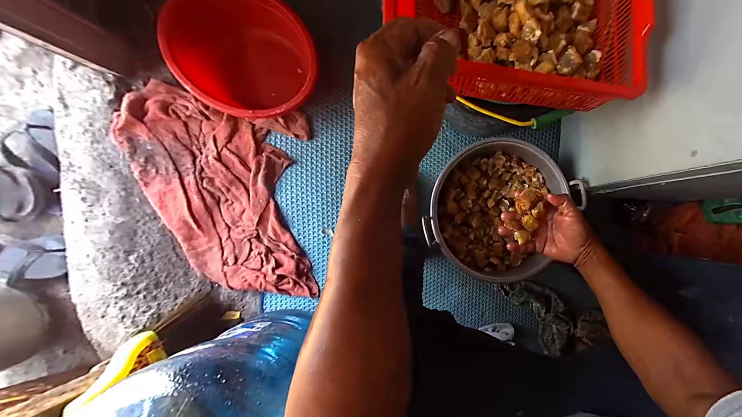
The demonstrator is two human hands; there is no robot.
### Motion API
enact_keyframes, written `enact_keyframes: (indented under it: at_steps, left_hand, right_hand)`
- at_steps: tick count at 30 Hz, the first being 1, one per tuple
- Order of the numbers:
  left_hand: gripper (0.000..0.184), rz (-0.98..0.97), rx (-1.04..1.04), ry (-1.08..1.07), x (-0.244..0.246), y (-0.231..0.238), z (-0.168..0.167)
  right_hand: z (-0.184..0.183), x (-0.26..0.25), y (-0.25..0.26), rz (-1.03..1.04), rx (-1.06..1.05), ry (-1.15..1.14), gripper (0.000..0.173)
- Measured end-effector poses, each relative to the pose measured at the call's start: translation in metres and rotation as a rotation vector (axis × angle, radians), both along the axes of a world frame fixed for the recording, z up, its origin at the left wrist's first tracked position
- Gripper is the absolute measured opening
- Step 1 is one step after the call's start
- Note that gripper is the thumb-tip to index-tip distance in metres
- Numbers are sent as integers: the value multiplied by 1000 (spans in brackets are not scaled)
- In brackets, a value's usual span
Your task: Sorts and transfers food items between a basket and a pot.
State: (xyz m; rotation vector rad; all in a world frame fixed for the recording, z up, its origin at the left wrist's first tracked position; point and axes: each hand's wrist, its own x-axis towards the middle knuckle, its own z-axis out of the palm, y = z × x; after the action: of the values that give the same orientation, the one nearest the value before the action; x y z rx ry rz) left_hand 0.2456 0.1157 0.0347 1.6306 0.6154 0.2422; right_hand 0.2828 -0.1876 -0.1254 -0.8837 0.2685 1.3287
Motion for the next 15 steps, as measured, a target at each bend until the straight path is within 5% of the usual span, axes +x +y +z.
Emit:
enact_keyframes:
  at_steps: [15]
  left_hand:
    - [20, -1, -25, -32, -5, 3, -3]
  right_hand:
    - [27, -10, -1, -43, 88, -33, 52]
